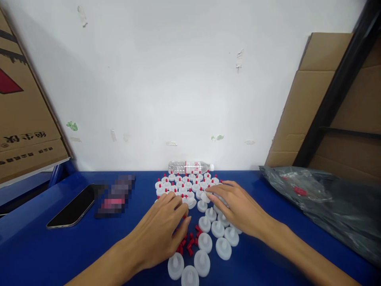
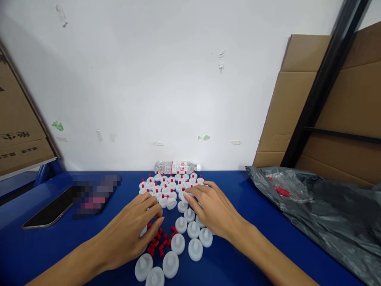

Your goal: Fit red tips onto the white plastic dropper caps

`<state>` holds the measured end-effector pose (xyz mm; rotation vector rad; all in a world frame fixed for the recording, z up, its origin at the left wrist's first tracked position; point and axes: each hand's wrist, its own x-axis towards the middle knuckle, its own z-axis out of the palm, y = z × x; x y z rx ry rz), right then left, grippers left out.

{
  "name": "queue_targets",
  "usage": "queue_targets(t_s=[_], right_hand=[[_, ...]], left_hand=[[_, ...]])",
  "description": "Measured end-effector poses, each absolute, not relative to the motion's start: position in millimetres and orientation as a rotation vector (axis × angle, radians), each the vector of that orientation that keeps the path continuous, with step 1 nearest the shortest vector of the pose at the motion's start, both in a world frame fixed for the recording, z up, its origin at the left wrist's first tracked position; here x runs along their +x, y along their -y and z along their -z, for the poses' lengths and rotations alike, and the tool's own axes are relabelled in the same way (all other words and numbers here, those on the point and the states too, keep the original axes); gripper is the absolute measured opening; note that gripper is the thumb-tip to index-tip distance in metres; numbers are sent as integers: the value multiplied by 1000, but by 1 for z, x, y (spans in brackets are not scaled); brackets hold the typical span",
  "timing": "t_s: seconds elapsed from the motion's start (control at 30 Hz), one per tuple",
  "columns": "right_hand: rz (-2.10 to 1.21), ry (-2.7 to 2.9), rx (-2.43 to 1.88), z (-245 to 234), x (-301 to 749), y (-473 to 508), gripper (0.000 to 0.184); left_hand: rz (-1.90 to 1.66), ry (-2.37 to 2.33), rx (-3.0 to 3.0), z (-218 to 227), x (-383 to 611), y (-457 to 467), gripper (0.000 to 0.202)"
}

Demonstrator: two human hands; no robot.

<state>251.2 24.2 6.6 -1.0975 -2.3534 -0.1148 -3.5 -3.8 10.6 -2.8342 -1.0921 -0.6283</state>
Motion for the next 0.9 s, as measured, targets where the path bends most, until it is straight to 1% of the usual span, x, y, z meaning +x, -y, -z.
queue_targets(t_s=[0.17, 0.43, 0.63, 0.9], right_hand=[[59, 2374, -1168, -8, 250, -23, 36], [136, 2231, -1231, -13, 255, -25, 36], [185, 2338, -1248, -8, 253, -24, 36], [118, 2387, -1229, -11, 250, -20, 38]], left_hand=[[558, 1110, -2846, -10, -3, 5, 13], [520, 1104, -2842, -11, -2, 5, 17], [502, 1105, -2838, -10, -1, 4, 18], [519, 1101, -2834, -12, -4, 3, 19]])
